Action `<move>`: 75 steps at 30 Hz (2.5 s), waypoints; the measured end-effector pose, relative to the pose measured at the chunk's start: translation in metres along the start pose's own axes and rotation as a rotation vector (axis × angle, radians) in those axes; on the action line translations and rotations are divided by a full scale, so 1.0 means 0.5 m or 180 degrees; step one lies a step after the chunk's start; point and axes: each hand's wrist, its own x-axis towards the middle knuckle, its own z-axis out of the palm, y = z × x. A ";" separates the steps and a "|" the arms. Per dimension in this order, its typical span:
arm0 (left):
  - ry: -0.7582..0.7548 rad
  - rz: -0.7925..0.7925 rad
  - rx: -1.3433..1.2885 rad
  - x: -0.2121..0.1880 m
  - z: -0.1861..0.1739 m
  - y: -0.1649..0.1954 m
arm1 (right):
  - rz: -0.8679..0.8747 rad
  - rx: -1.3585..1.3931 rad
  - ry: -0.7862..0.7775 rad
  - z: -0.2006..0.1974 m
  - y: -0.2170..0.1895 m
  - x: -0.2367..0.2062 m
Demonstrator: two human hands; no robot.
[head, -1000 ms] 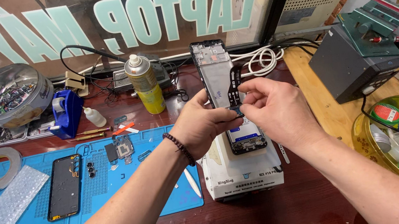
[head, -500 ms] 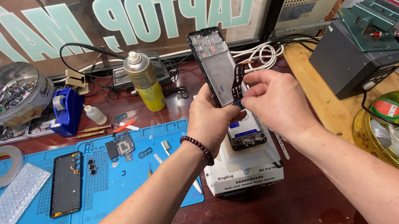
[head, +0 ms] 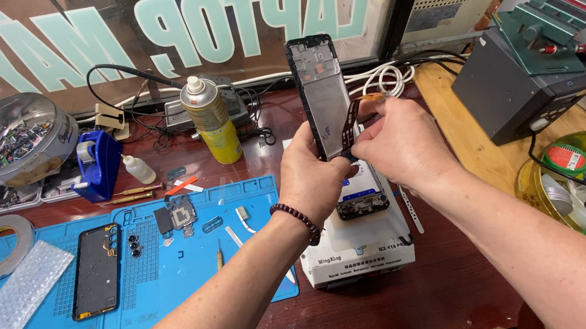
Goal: The person works at a phone repair bench, prying the back cover off a smartphone and lifting out internal components. They place the phone chassis on a heating separator machine, peel away the battery and flex cables, and manipulate small parts on the exposed motherboard while other phone bodies and tools lie on the work mat.
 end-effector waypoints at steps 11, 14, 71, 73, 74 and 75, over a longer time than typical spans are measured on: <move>-0.0620 -0.0683 -0.2009 0.019 -0.034 -0.020 | -0.0134 0.0480 -0.0200 -0.014 0.015 0.002; -0.0653 -0.0838 -0.2279 0.022 -0.046 -0.019 | -0.0502 0.0340 0.0010 -0.022 0.027 -0.006; -0.0401 -0.1162 -0.2400 0.029 -0.036 0.004 | -0.0764 0.0998 0.0110 -0.028 0.064 0.007; -0.0413 -0.1210 -0.2406 0.031 -0.035 0.005 | -0.0645 0.1320 -0.0103 -0.031 0.063 0.013; -0.0444 -0.1207 -0.2411 0.031 -0.036 0.006 | -0.0504 0.1570 -0.0268 -0.033 0.061 0.017; -0.0476 -0.1207 -0.2418 0.032 -0.035 0.006 | -0.0358 0.1816 -0.0432 -0.036 0.062 0.020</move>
